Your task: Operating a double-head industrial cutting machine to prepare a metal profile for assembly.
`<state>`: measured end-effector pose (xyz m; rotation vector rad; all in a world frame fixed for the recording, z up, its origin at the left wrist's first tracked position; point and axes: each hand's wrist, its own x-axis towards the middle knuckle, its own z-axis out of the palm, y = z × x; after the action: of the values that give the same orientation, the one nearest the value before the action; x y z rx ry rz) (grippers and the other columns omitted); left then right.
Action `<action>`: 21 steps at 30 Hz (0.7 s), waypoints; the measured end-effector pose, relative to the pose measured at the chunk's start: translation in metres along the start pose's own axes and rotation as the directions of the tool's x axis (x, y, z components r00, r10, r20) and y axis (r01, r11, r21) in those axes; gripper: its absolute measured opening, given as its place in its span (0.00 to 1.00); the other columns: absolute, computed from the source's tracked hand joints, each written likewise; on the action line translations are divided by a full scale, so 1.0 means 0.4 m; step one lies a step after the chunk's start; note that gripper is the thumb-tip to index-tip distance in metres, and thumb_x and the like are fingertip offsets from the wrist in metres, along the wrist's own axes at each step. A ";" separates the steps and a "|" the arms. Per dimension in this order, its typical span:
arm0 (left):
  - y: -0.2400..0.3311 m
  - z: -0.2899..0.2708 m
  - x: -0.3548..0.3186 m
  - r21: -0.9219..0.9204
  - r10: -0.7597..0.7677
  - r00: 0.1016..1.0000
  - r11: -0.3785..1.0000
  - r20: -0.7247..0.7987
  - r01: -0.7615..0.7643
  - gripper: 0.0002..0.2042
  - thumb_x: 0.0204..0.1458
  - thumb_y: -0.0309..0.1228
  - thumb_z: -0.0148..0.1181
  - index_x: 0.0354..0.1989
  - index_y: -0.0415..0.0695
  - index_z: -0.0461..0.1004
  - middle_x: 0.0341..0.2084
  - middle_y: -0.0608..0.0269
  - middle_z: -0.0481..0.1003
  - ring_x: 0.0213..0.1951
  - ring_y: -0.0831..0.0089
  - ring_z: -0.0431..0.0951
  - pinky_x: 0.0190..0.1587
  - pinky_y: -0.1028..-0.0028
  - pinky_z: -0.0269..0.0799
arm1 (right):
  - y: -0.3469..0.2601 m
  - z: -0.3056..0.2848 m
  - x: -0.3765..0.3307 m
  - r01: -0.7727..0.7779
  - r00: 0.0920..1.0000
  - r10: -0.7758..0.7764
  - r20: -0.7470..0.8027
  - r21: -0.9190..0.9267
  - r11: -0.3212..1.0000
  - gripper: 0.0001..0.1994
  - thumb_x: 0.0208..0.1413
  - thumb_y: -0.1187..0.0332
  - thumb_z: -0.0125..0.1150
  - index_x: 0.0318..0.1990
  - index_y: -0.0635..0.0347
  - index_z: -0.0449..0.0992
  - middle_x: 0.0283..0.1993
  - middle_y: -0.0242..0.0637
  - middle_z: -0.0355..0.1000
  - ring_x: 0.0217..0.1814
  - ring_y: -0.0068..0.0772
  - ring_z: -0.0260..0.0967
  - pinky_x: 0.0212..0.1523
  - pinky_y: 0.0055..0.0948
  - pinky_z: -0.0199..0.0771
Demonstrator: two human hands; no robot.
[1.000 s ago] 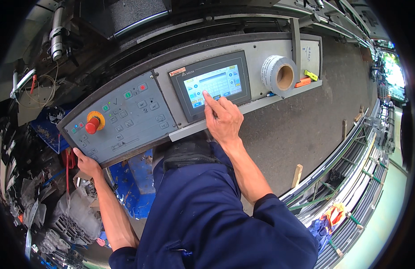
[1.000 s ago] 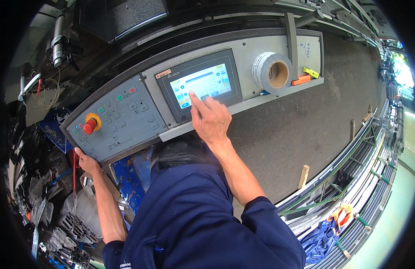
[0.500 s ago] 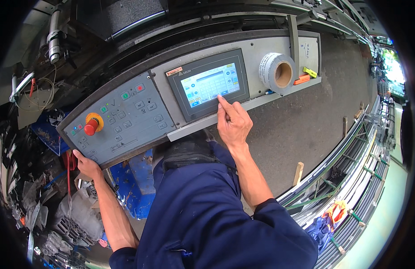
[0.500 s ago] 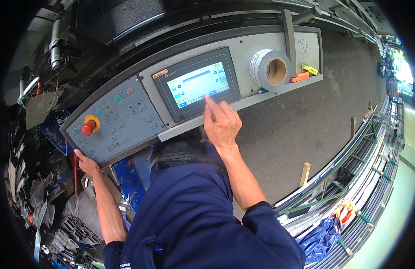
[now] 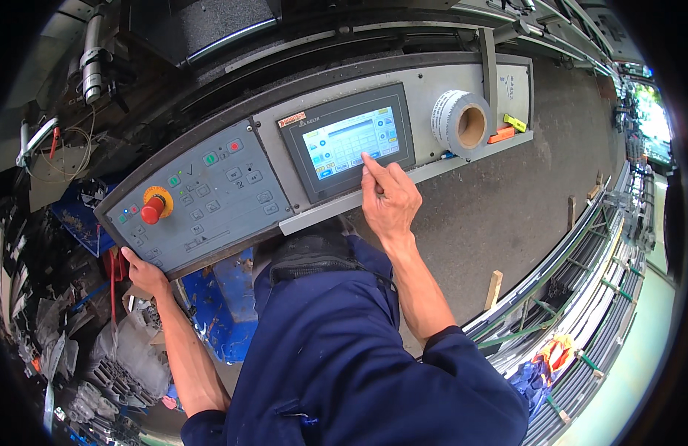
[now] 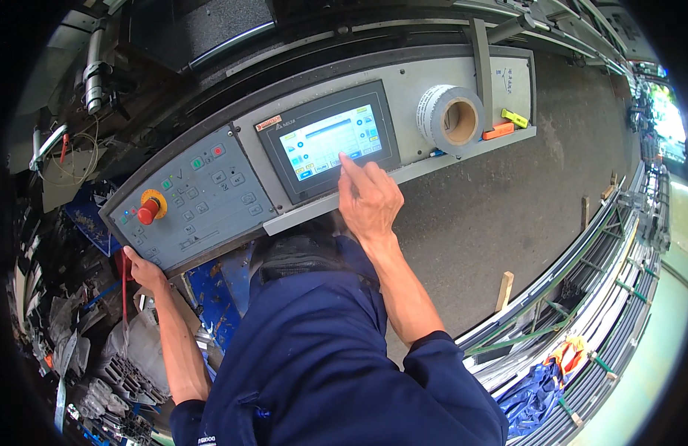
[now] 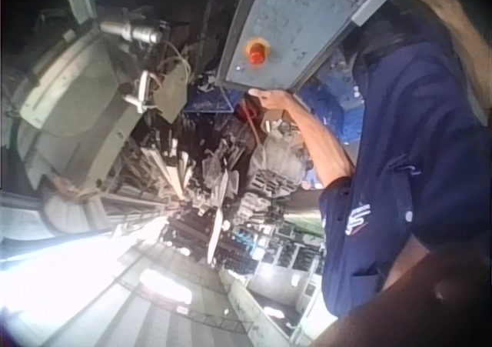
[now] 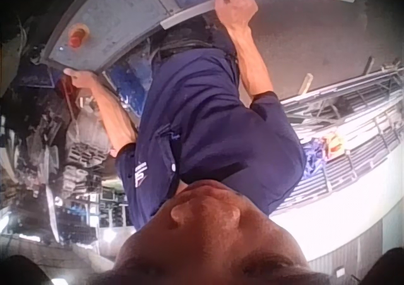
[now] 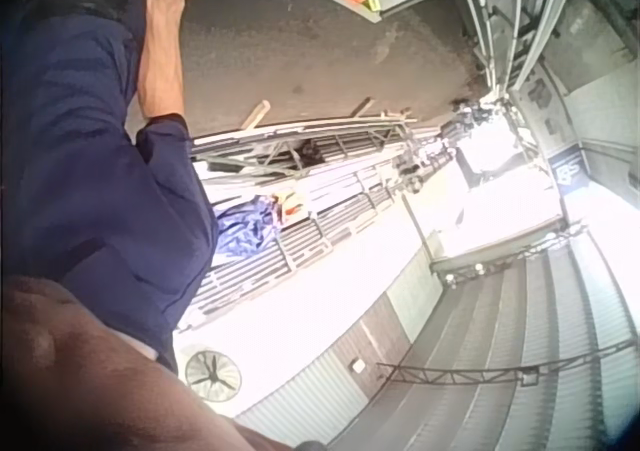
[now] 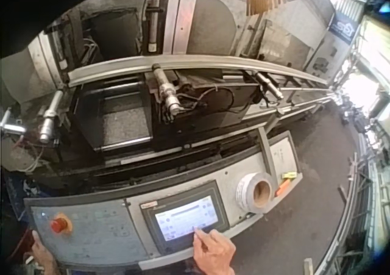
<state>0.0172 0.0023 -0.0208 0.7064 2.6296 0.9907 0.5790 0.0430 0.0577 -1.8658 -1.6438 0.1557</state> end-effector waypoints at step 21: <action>-0.002 0.002 -0.001 -0.029 0.031 0.999 0.999 0.023 -0.030 0.47 0.79 0.69 0.49 0.58 0.24 0.88 0.46 0.47 0.92 0.46 0.58 0.89 0.56 0.61 0.81 | -0.033 0.030 0.023 0.046 0.999 -0.046 0.010 0.023 0.999 0.18 0.63 0.72 0.79 0.60 0.45 0.95 0.30 0.32 0.68 0.28 0.40 0.70 0.33 0.41 0.70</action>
<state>0.0175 0.0022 -0.0219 0.7490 2.5864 1.0203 0.5640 0.0562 0.0580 -1.8115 -1.6842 0.1647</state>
